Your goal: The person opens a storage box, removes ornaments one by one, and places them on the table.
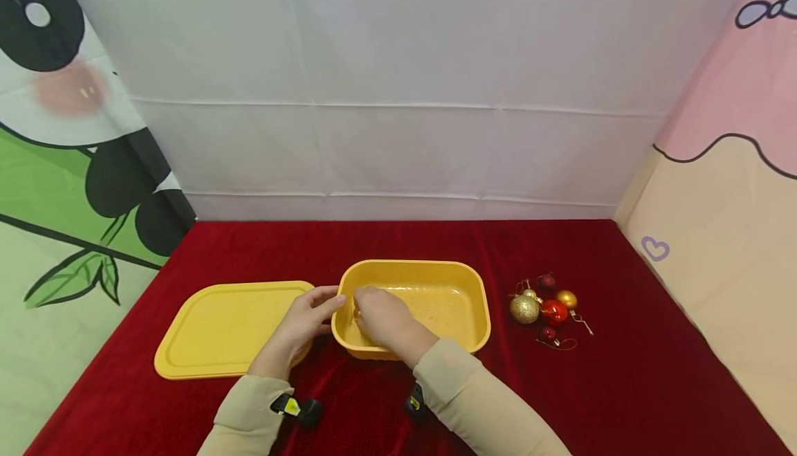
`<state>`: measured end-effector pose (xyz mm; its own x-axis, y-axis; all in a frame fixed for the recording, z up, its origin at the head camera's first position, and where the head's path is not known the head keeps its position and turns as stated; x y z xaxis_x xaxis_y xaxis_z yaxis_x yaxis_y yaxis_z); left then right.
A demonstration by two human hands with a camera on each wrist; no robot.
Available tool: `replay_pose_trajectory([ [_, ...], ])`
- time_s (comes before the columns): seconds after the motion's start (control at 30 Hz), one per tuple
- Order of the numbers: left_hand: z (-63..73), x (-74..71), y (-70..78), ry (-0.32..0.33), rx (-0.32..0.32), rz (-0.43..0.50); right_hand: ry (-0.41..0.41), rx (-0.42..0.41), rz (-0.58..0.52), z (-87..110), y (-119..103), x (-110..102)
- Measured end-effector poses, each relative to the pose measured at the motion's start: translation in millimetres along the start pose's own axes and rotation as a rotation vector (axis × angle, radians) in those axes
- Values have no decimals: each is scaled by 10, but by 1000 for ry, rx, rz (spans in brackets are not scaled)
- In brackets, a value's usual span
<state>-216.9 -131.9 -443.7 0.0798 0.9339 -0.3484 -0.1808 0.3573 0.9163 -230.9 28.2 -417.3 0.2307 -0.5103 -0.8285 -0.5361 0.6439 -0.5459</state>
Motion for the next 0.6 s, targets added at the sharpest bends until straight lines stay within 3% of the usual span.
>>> replay_pose_trajectory([
  [0.6, -26, 1, -13, 7, -4, -7, 2, 18, -34, 143, 14, -126],
])
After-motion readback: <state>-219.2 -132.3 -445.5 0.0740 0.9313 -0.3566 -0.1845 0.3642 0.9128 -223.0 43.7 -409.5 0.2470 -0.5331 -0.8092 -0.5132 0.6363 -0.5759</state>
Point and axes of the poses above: each hand's wrist, its own z-axis away from the middle knuckle, its own x-axis out of the palm, y = z × x, the point moved 1 cm from there along -z, towards the middle knuckle, and after that the axes turned 15 degrees about -z, right-handed, at the moved point
